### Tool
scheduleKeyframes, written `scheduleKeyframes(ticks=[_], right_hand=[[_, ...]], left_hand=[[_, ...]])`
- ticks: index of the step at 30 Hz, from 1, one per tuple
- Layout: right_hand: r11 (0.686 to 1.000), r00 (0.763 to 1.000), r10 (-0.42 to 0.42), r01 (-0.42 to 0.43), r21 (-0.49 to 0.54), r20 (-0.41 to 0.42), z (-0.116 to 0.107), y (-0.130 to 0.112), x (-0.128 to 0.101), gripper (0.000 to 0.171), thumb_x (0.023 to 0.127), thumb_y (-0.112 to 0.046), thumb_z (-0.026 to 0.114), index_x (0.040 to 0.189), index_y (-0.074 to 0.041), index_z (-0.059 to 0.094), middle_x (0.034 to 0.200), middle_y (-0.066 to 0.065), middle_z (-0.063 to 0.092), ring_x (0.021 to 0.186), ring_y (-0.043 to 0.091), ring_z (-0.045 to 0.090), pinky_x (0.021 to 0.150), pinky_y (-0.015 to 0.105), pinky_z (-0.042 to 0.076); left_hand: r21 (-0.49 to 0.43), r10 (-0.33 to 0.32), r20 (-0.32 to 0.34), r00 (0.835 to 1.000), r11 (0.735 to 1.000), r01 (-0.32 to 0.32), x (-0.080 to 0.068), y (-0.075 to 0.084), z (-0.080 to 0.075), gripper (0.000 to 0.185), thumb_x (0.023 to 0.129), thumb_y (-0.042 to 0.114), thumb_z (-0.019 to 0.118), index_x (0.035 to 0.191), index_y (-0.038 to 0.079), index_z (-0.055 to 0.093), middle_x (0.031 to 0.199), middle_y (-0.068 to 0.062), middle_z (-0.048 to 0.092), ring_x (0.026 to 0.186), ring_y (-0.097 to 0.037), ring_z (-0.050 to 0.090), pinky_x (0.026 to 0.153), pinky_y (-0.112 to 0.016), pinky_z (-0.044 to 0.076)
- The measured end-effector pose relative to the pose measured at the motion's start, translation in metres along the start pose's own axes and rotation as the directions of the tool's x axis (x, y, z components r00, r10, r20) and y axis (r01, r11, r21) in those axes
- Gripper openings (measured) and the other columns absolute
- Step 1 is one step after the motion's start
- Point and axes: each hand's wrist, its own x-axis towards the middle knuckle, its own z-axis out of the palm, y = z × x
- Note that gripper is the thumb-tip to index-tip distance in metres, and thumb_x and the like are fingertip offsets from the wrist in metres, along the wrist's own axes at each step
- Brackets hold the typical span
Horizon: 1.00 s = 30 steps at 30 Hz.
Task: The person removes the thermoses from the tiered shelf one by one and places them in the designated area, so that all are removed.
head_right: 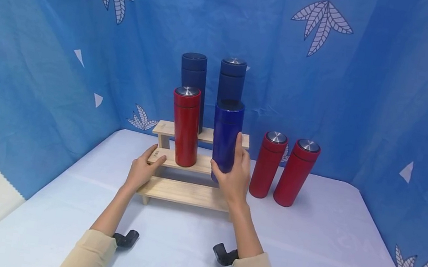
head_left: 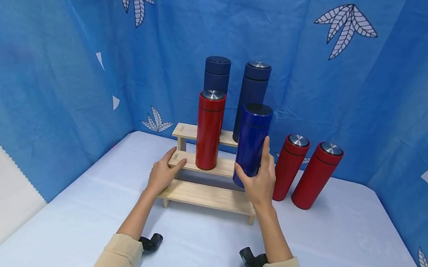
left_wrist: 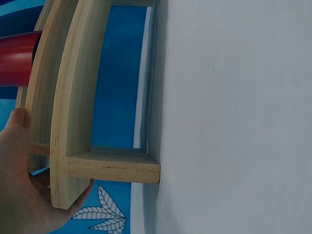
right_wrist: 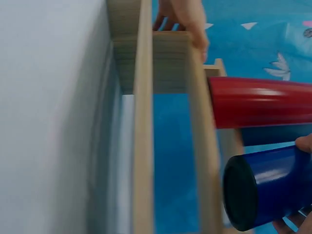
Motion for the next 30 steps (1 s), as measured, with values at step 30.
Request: scheduleKeyframes(ticks=[30], right_hand=[[0.968, 0.839, 0.164, -0.238, -0.078, -0.519, -0.185, 0.061, 0.019, 0.090, 0.079, -0.030, 0.072, 0.148, -0.012, 0.019, 0.143, -0.014, 0.035, 0.126, 0.012, 0.040, 0.101, 0.031, 0.034]], left_hand=[[0.005, 0.019, -0.002, 1.000, 1.000, -0.019, 0.000, -0.002, 0.001, 0.079, 0.082, 0.063, 0.053, 0.143, 0.016, 0.035, 0.134, -0.019, 0.047, 0.117, -0.039, 0.048, 0.091, -0.055, 0.040]])
